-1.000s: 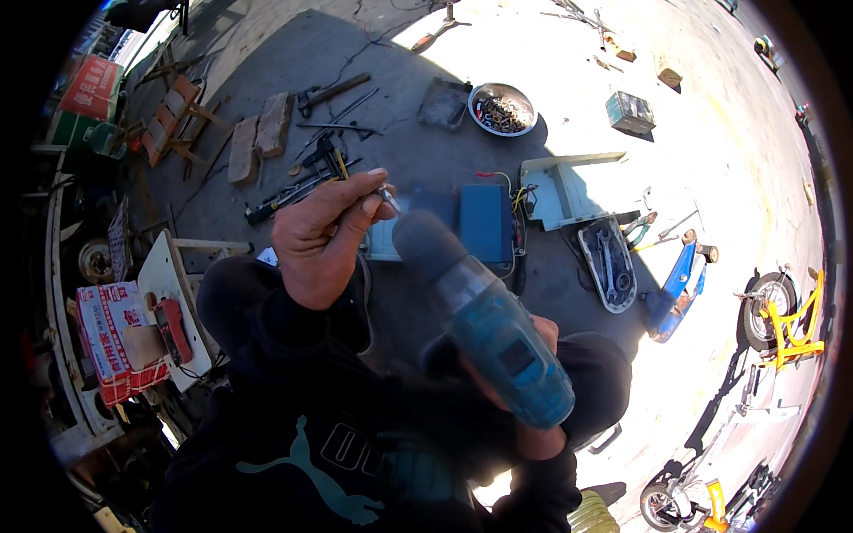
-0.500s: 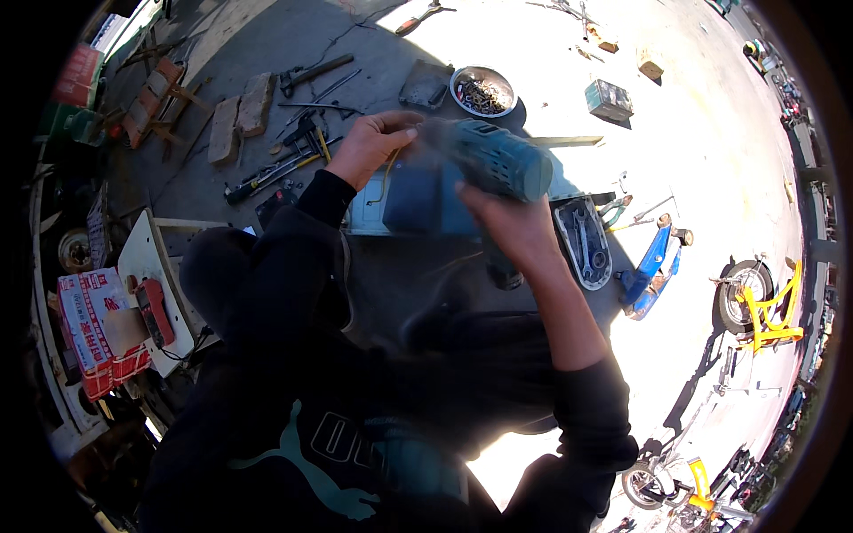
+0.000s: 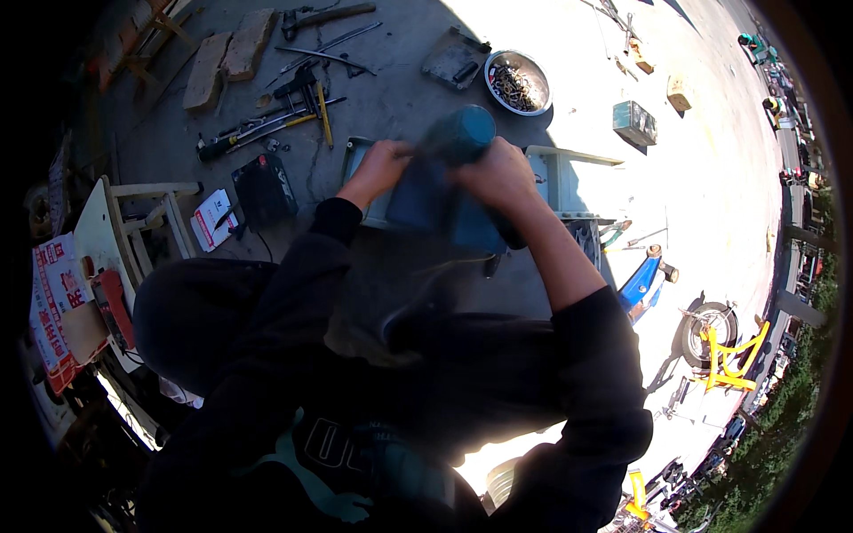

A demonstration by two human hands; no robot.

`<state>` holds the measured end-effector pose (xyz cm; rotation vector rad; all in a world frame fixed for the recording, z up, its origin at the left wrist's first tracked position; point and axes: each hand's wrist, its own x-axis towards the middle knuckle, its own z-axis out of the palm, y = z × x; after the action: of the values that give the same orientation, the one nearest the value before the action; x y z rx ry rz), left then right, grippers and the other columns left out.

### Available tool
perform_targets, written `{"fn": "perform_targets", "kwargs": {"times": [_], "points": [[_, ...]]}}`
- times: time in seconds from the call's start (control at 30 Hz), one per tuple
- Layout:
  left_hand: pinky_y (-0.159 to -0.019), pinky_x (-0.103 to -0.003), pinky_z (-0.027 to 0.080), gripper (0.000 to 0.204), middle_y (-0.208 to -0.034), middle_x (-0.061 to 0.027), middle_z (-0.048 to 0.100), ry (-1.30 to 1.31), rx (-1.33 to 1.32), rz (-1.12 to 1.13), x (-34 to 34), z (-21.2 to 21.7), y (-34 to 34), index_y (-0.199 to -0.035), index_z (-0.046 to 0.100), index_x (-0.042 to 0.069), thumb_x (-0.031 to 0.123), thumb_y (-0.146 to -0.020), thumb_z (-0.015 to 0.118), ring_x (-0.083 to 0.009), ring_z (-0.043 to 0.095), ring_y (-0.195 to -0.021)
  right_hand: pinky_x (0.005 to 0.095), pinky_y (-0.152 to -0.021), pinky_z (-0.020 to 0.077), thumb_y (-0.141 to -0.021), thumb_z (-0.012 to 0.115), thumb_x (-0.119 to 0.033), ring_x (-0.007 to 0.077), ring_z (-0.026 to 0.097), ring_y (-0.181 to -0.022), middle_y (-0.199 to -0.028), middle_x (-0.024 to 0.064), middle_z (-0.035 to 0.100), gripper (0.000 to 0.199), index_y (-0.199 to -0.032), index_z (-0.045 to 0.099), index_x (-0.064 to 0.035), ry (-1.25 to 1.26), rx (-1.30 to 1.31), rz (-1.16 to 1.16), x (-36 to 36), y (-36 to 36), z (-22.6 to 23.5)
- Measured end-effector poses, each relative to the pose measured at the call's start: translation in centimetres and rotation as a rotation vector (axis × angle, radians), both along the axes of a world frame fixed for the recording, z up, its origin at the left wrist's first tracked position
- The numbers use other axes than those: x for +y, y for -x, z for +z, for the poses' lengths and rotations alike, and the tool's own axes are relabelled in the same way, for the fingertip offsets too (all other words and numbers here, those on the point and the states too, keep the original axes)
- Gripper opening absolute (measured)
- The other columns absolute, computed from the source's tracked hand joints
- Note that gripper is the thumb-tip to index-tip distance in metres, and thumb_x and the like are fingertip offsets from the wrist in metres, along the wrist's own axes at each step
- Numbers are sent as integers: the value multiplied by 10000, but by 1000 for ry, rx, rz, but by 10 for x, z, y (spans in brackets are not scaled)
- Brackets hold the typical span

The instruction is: The person assembles a battery pack by securing blue battery modules together using a power drill and screws. They connect yellow wires between the modules and place the assembled unit into a black plastic casing.

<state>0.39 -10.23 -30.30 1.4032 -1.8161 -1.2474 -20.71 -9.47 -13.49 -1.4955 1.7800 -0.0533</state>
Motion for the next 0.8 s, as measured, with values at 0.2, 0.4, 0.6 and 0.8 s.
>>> {"fn": "perform_targets", "kwargs": {"times": [0.2, 0.4, 0.6, 0.8], "points": [[-868, -476, 526, 252, -1030, -219, 709, 47, -17, 93, -8, -4, -1, -1085, 774, 96, 76, -889, 616, -428, 659, -1010, 423, -852, 560, -714, 806, -312, 306, 737, -955, -964, 168, 755, 424, -1057, 757, -69, -62, -39, -12, -22, -4, 1], [-904, -427, 523, 252, -1044, -174, 718, -17, -123, 44, -5, 3, 1, -1135, 773, 139, 99, -916, 653, -376, 660, -1061, 404, -838, 559, -726, 800, -307, 264, 734, -917, -927, 139, 747, 420, -1063, 743, -63, -120, -58, -15, -24, 0, -1], [-899, -417, 529, 243, -1049, -166, 726, 18, -179, 153, 0, -6, 1, -1122, 777, 140, 117, -902, 676, -367, 675, -1039, 450, -880, 550, -723, 788, -296, 356, 713, -1010, -1018, 178, 749, 424, -1069, 734, -56, -18, 93, 144, -25, -12, -3], [-854, -372, 554, 268, -1019, -148, 767, -192, -1, 413, 7, -27, -6, -1104, 772, 63, 196, -873, 741, -286, 736, -969, 464, -912, 546, -721, 778, -305, 386, 690, -1064, -1067, 190, 742, 447, -1091, 730, -59, -48, 230, 259, -41, -40, 6]]}}
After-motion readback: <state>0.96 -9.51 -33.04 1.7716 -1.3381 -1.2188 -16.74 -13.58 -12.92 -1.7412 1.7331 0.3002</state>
